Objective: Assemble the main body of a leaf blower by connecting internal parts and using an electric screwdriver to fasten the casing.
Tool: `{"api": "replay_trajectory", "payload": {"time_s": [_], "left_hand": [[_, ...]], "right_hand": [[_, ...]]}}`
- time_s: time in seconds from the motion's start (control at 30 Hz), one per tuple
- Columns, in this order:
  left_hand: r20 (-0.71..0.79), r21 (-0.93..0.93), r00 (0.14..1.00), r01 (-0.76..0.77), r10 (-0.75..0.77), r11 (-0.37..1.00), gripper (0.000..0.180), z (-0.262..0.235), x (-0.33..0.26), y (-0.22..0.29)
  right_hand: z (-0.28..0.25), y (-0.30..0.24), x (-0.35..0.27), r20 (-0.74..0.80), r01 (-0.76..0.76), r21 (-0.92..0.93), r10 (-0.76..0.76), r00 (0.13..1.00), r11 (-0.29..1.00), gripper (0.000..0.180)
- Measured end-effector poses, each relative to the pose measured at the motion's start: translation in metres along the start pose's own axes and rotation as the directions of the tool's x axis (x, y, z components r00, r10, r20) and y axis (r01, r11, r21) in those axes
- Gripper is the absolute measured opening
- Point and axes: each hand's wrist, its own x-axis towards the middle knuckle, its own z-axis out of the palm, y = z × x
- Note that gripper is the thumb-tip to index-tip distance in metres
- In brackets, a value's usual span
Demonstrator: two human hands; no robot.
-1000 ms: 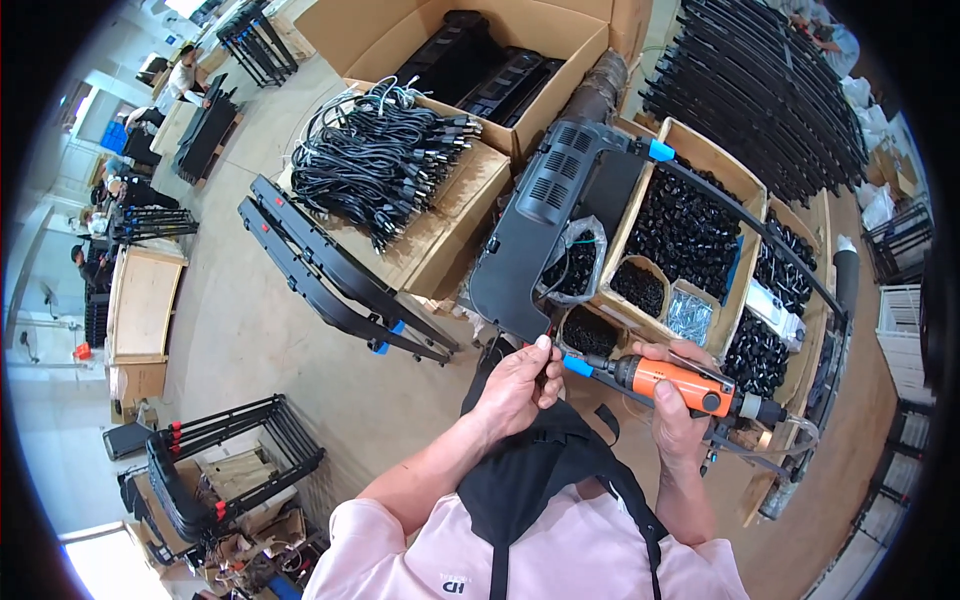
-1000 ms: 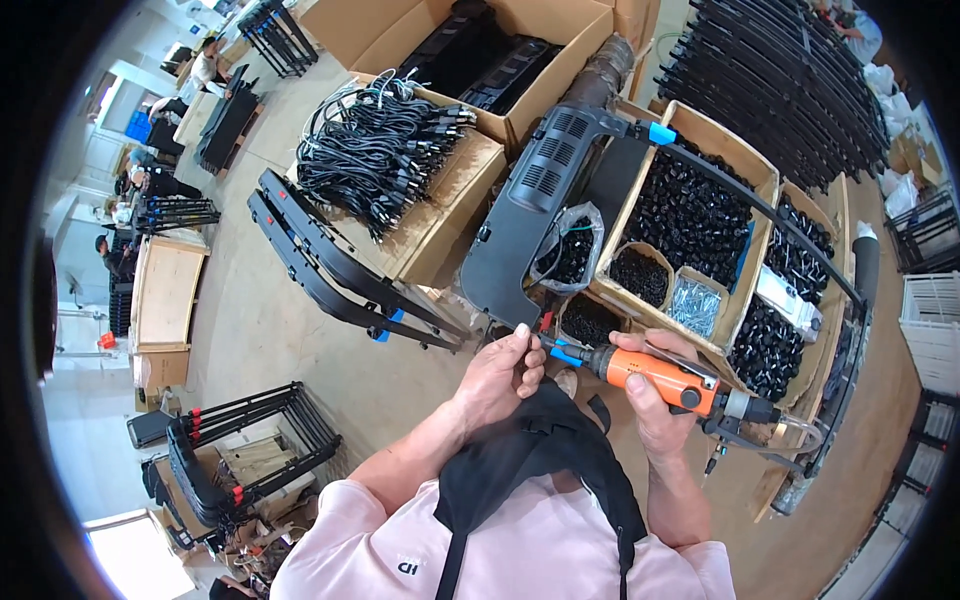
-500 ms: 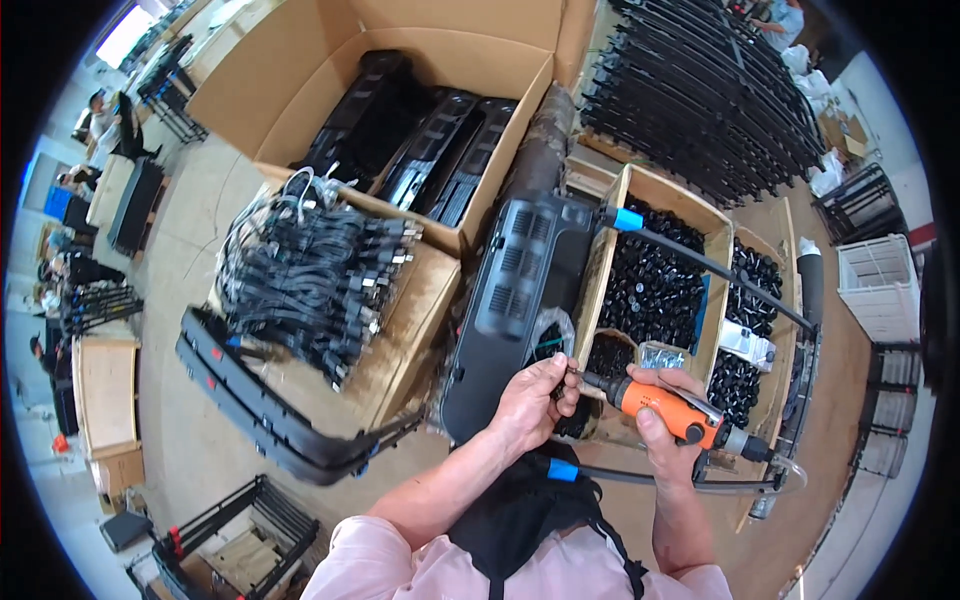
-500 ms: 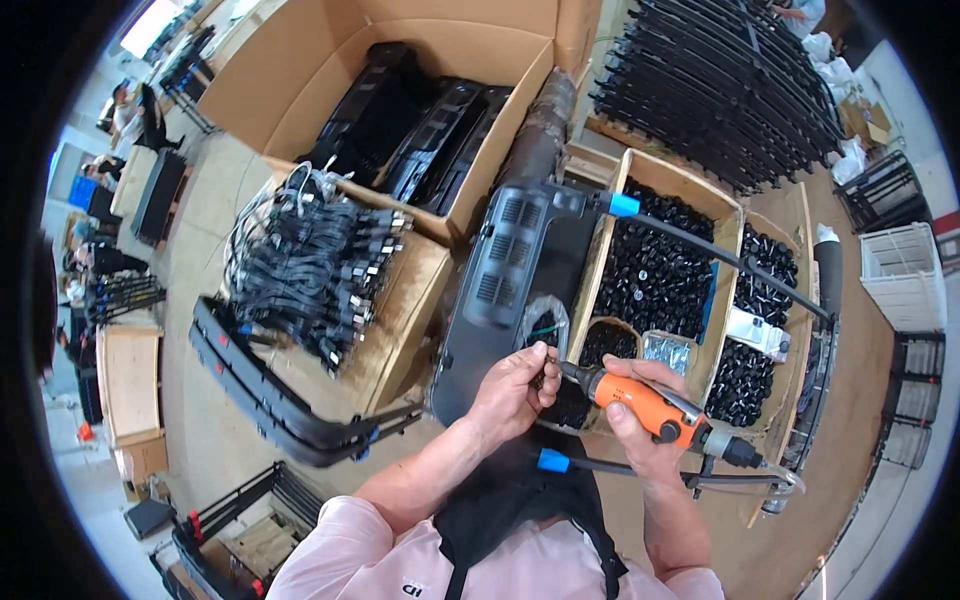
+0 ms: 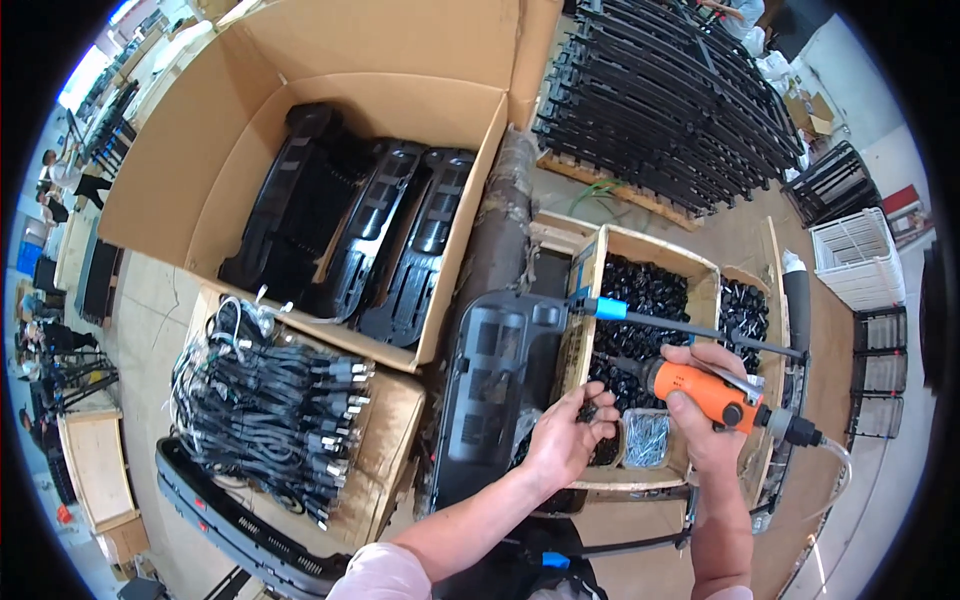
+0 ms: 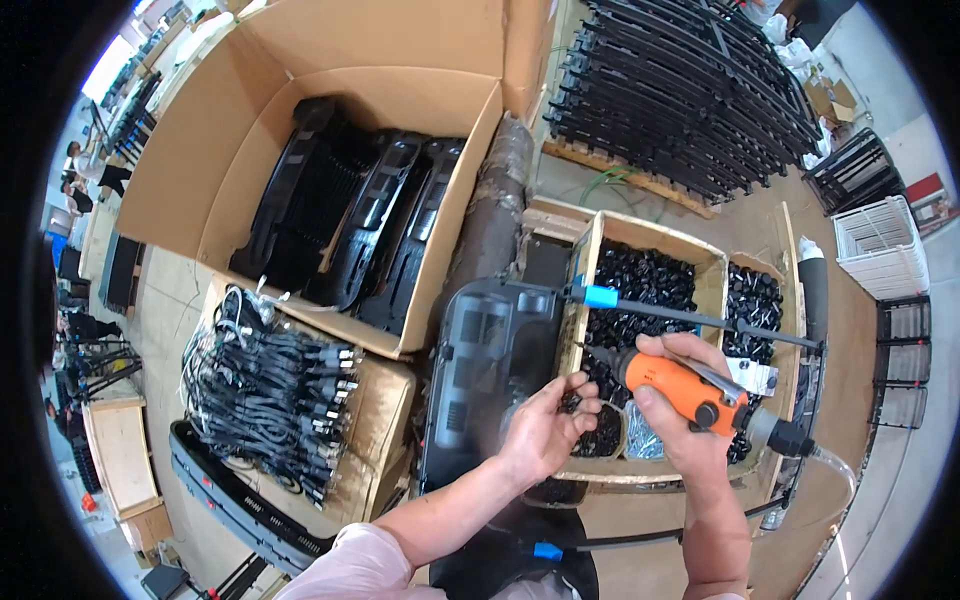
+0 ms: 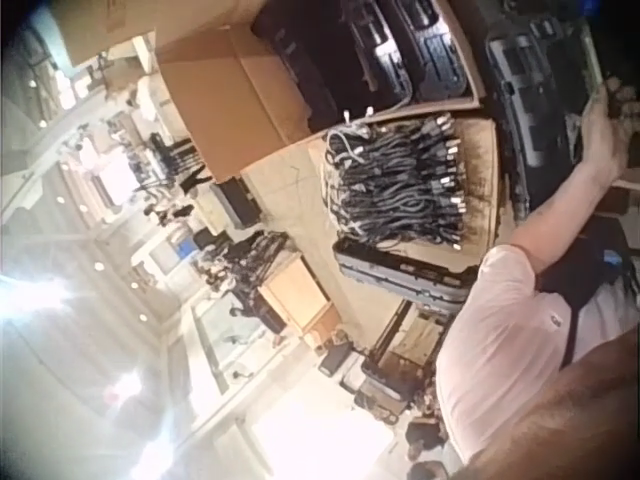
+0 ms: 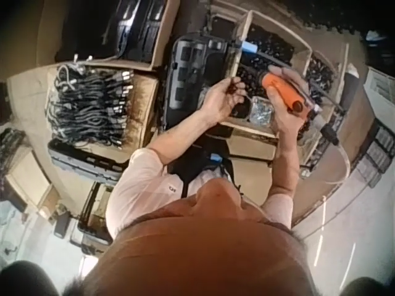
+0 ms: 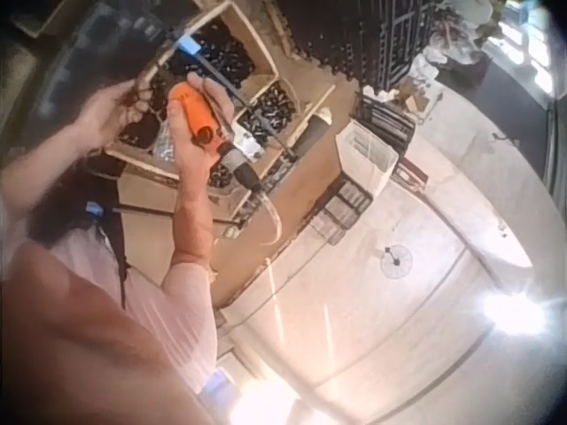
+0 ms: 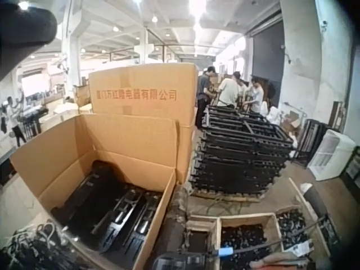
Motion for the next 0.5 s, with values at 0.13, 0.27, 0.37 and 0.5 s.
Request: {"api": "replay_trajectory", "payload": {"time_s": [0.13, 0.27, 0.37, 0.5], "left_hand": [[0.129, 0.061, 0.989, 0.059, -0.067, 0.996, 0.033, -0.038, 0.02, 0.001], [-0.011, 0.124, 1.0, -0.008, 0.009, 0.992, 0.029, -0.017, 0.018, 0.006], [0.042, 0.187, 0.999, 0.02, -0.029, 0.982, 0.029, -0.028, 0.024, 0.007], [0.034, 0.196, 0.998, 0.04, -0.047, 0.98, 0.031, -0.037, 0.027, 0.011]], "right_hand": [[0.008, 0.003, 0.058, 0.017, -0.012, -0.038, 0.012, 1.0, 0.999, 0.052], [0.022, 0.018, 0.093, 0.075, -0.064, -0.053, 0.068, 0.995, 0.997, 0.048], [0.028, 0.032, 0.104, 0.143, -0.046, -0.078, 0.057, 0.988, 0.996, 0.049], [0.035, 0.044, 0.11, 0.192, -0.005, -0.12, 0.028, 0.981, 0.993, 0.045]]}}
